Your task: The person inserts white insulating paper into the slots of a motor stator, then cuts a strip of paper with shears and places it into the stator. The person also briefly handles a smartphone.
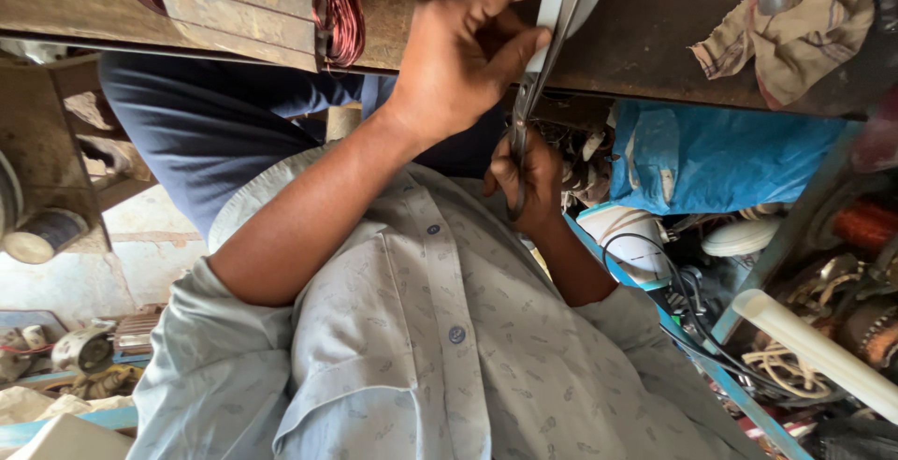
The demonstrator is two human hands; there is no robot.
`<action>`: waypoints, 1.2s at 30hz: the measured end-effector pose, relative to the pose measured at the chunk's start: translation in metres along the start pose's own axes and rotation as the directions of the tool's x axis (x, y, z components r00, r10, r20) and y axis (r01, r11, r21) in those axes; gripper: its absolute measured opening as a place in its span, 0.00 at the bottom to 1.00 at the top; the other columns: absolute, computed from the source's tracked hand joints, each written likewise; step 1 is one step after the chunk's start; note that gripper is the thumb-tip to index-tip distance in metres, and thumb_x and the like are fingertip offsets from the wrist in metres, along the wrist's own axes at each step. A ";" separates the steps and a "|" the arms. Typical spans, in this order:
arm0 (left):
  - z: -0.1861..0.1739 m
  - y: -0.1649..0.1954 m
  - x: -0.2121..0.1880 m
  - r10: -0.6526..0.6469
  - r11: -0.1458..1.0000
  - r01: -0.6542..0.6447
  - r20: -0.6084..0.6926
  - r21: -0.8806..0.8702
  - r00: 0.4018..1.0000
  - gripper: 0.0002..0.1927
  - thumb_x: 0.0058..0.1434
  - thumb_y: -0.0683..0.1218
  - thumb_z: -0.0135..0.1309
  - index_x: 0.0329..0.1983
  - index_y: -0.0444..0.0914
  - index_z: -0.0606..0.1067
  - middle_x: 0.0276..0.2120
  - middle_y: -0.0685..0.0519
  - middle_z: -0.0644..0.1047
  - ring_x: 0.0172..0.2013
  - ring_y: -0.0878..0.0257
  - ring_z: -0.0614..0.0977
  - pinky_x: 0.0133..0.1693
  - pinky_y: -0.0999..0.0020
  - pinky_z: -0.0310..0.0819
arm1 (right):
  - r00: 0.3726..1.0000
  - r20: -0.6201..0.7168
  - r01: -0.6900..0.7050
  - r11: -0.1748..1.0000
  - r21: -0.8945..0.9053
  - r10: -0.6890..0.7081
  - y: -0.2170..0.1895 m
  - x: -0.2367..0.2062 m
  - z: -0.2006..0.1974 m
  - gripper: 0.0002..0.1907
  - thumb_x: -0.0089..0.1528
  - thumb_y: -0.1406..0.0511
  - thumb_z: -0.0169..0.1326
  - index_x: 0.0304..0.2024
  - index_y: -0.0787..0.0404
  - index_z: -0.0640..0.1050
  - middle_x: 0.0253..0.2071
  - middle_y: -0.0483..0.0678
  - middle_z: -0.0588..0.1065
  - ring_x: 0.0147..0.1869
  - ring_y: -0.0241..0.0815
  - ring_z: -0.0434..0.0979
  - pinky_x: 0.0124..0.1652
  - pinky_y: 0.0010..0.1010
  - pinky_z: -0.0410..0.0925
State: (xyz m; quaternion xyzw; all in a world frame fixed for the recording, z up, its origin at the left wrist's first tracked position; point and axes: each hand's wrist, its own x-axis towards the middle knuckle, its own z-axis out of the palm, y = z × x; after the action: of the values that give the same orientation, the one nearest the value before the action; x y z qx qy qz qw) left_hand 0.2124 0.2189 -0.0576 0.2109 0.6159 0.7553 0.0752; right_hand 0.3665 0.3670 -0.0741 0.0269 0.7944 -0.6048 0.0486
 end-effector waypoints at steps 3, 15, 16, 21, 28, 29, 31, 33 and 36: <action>0.001 -0.006 0.004 -0.017 0.999 0.017 -0.003 -0.038 1.000 0.21 0.71 0.31 0.63 0.65 0.34 0.74 0.62 0.52 0.76 0.46 0.68 0.87 0.50 0.76 0.87 | 1.000 -0.007 -0.006 1.000 0.017 0.006 0.005 0.001 0.000 0.20 0.73 0.53 0.50 0.36 0.61 0.69 0.23 0.45 0.70 0.24 0.34 0.75 0.26 0.26 0.68; -0.010 -0.002 -0.005 -0.110 0.925 0.103 0.001 -0.365 0.994 0.31 0.73 0.28 0.58 0.73 0.37 0.62 0.53 0.49 0.78 0.47 0.69 0.84 0.46 0.78 0.81 | 0.996 -0.085 -0.068 0.748 -0.660 0.015 -0.030 0.026 -0.088 0.25 0.63 0.52 0.70 0.33 0.61 0.72 0.26 0.48 0.72 0.28 0.45 0.72 0.30 0.35 0.65; -0.013 0.000 -0.006 -0.152 0.918 0.141 0.000 -0.370 0.988 0.33 0.72 0.28 0.58 0.75 0.38 0.59 0.53 0.49 0.79 0.46 0.69 0.84 0.44 0.78 0.80 | 0.995 -0.087 -0.091 0.652 -0.753 0.039 -0.040 0.031 -0.108 0.27 0.61 0.51 0.72 0.32 0.63 0.72 0.25 0.51 0.71 0.28 0.50 0.71 0.30 0.39 0.64; -0.016 0.003 -0.003 -0.206 0.877 0.191 0.013 -0.441 0.978 0.38 0.71 0.28 0.54 0.78 0.38 0.52 0.55 0.47 0.80 0.49 0.67 0.85 0.47 0.77 0.81 | 1.000 0.008 0.003 0.351 -0.936 0.013 -0.062 0.060 -0.155 0.25 0.58 0.53 0.74 0.31 0.64 0.75 0.31 0.53 0.75 0.35 0.56 0.76 0.35 0.44 0.66; -0.010 0.002 -0.001 -0.247 0.891 0.210 -0.042 -0.404 0.968 0.37 0.68 0.28 0.55 0.76 0.37 0.55 0.51 0.46 0.82 0.51 0.65 0.84 0.53 0.73 0.81 | 0.991 0.027 0.105 0.619 -0.778 -0.135 -0.087 0.082 -0.151 0.18 0.62 0.66 0.68 0.52 0.66 0.80 0.47 0.54 0.80 0.48 0.51 0.82 0.47 0.38 0.72; -0.009 0.003 -0.001 -0.243 0.896 0.207 -0.044 -0.392 0.969 0.37 0.68 0.28 0.56 0.76 0.37 0.55 0.50 0.46 0.82 0.50 0.65 0.84 0.53 0.73 0.81 | 0.983 -0.053 0.081 0.666 -0.741 -0.178 -0.088 0.080 -0.139 0.16 0.65 0.67 0.67 0.52 0.66 0.80 0.49 0.54 0.80 0.50 0.50 0.82 0.48 0.36 0.73; -0.008 0.004 0.000 -0.242 0.901 0.209 -0.041 -0.381 0.969 0.37 0.68 0.28 0.56 0.76 0.36 0.55 0.49 0.46 0.82 0.50 0.64 0.84 0.52 0.72 0.81 | 0.964 -0.150 0.099 0.821 -0.562 -0.219 -0.084 0.079 -0.111 0.10 0.70 0.69 0.65 0.52 0.66 0.80 0.49 0.52 0.81 0.51 0.43 0.83 0.49 0.31 0.75; -0.007 0.007 0.000 -0.254 0.897 0.225 -0.028 -0.380 0.967 0.36 0.68 0.29 0.56 0.76 0.36 0.55 0.50 0.46 0.82 0.51 0.64 0.85 0.52 0.71 0.82 | 0.967 -0.153 0.144 0.933 -0.330 -0.203 -0.072 0.082 -0.080 0.11 0.70 0.70 0.64 0.52 0.67 0.79 0.47 0.50 0.81 0.50 0.38 0.83 0.50 0.28 0.77; -0.005 0.012 -0.001 -0.300 0.883 0.278 0.002 -0.377 0.954 0.36 0.68 0.30 0.56 0.75 0.35 0.55 0.49 0.46 0.82 0.51 0.64 0.85 0.54 0.70 0.83 | 0.983 -0.140 0.103 0.989 -0.108 -0.117 -0.054 0.092 -0.057 0.15 0.66 0.72 0.64 0.54 0.70 0.76 0.45 0.50 0.81 0.47 0.35 0.82 0.48 0.26 0.76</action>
State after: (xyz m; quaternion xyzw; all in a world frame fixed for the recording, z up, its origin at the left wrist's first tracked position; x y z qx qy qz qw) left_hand 0.2130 0.2113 -0.0471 0.0773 0.4875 0.8444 0.2082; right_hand 0.2671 0.4058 -0.0169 0.0245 0.8256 -0.5622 -0.0418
